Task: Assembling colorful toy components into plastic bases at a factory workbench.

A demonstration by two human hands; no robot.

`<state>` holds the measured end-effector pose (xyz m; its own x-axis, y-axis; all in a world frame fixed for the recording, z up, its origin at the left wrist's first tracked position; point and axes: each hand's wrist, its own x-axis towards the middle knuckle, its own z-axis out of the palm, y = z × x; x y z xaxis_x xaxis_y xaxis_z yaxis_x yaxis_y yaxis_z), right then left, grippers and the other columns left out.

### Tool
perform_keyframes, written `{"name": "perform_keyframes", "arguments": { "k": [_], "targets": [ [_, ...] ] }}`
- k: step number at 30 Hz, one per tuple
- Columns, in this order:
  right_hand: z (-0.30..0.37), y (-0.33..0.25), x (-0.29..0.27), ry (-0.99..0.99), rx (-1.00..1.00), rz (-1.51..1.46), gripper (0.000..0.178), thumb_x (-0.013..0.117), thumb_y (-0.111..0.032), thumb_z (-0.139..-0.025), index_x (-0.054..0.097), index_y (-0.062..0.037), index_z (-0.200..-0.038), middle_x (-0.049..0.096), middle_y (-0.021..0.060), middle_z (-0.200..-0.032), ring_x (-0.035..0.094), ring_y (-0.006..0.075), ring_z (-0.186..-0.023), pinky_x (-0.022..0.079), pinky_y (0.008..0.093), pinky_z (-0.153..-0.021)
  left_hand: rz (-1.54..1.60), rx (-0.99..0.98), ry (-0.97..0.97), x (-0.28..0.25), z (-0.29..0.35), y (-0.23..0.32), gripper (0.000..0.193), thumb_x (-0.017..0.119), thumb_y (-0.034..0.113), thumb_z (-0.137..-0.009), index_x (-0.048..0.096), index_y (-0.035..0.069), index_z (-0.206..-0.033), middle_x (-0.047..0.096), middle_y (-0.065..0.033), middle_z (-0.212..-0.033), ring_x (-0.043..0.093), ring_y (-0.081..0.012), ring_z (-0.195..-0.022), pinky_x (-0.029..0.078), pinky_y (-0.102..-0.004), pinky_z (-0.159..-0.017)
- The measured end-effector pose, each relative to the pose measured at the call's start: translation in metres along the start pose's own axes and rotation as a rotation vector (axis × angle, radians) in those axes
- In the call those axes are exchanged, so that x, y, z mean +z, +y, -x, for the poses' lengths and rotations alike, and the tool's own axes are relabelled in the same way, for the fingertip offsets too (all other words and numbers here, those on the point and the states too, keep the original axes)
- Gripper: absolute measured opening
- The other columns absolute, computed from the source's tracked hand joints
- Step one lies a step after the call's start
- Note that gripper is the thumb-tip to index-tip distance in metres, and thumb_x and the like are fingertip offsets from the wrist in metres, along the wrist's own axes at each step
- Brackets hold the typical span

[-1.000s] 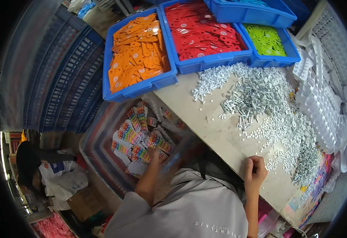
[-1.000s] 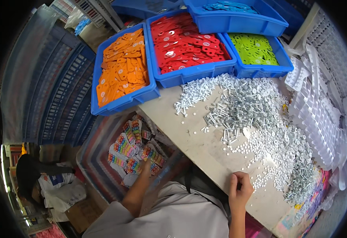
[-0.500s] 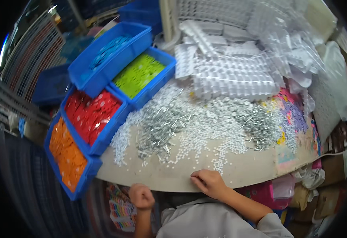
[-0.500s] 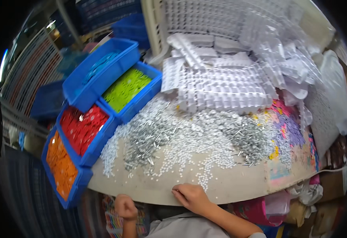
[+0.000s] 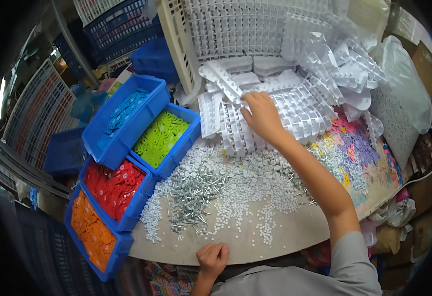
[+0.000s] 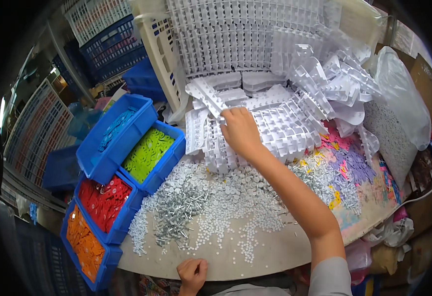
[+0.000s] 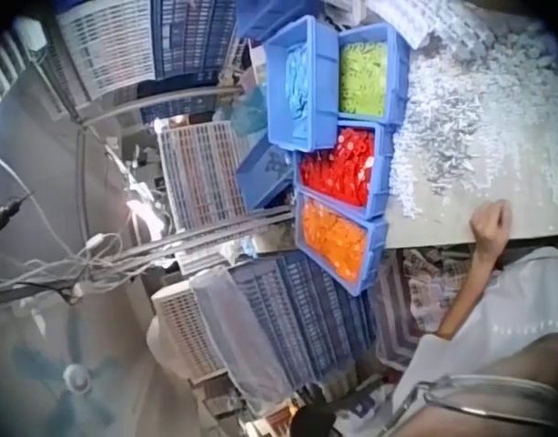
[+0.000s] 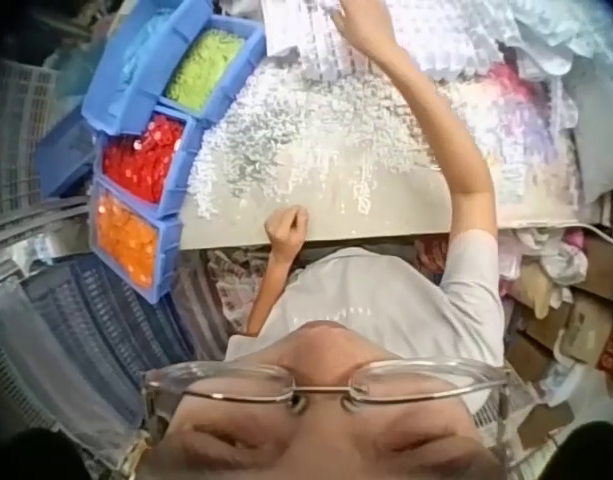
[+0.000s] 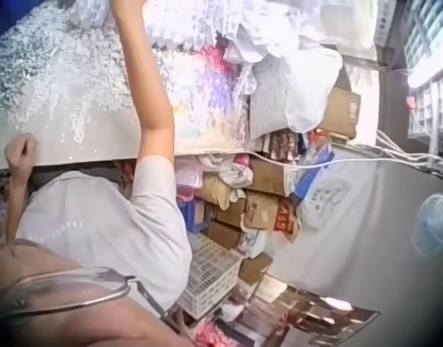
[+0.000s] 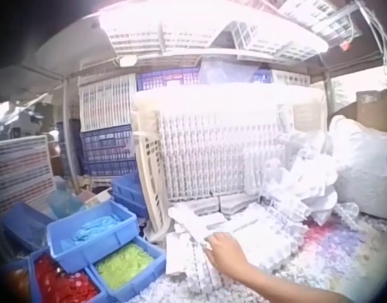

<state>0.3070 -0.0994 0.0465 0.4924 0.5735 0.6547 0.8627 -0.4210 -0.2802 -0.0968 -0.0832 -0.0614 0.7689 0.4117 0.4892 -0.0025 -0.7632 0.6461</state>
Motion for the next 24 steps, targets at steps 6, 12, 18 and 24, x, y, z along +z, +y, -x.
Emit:
{"name": "perform_keyframes", "arguments": {
  "k": [6, 12, 18, 24],
  "targets": [
    [-0.06, 0.055, 0.084, -0.274, 0.371, -0.085, 0.069, 0.078, -0.03, -0.079, 0.047, -0.001, -0.133, 0.064, 0.0253, -0.119, 0.061, 0.0419, -0.113, 0.05, 0.048, -0.093, -0.044, 0.003, -0.001, 0.002, 0.0, -0.002, 0.011, 0.073, 0.005, -0.08, 0.065, 0.006, -0.073, 0.055, -0.0076, -0.058, 0.054, -0.0289, -0.05, 0.042, -0.039, -0.049],
    [-0.068, 0.063, 0.094, -0.181, 0.395, -0.102, 0.078, 0.081, -0.035, -0.077, 0.043, -0.0072, -0.139, 0.062, 0.022, -0.117, 0.065, 0.0353, -0.107, 0.053, 0.0442, -0.091, -0.034, -0.041, 0.0, 0.003, 0.003, 0.002, 0.01, 0.073, 0.004, -0.08, 0.065, 0.006, -0.074, 0.056, -0.0076, -0.059, 0.055, -0.0281, -0.051, 0.042, -0.0387, -0.049],
    [-0.029, -0.004, -0.015, -0.179, 0.6, -1.233, 0.038, 0.06, -0.029, -0.1, 0.046, -0.0067, -0.128, 0.06, 0.0106, -0.112, 0.061, 0.0185, -0.103, 0.053, 0.0374, -0.092, -0.003, -0.076, 0.075, 0.001, 0.001, -0.001, 0.006, 0.071, 0.002, -0.083, 0.066, 0.003, -0.084, 0.062, -0.0104, -0.07, 0.058, -0.0265, -0.056, 0.043, -0.0376, -0.051],
    [0.146, -0.083, -0.104, -0.416, 0.519, -1.272, 0.028, 0.059, -0.021, -0.101, 0.045, -0.0046, -0.118, 0.055, 0.0061, -0.11, 0.055, 0.0105, -0.098, 0.05, 0.0288, -0.084, 0.748, -0.448, 0.13, 0.017, -0.036, 0.026, 0.047, 0.063, 0.026, -0.099, 0.047, -0.003, -0.131, 0.066, -0.0097, -0.099, 0.061, -0.0156, -0.09, 0.049, -0.034, -0.078]
  ]
}}
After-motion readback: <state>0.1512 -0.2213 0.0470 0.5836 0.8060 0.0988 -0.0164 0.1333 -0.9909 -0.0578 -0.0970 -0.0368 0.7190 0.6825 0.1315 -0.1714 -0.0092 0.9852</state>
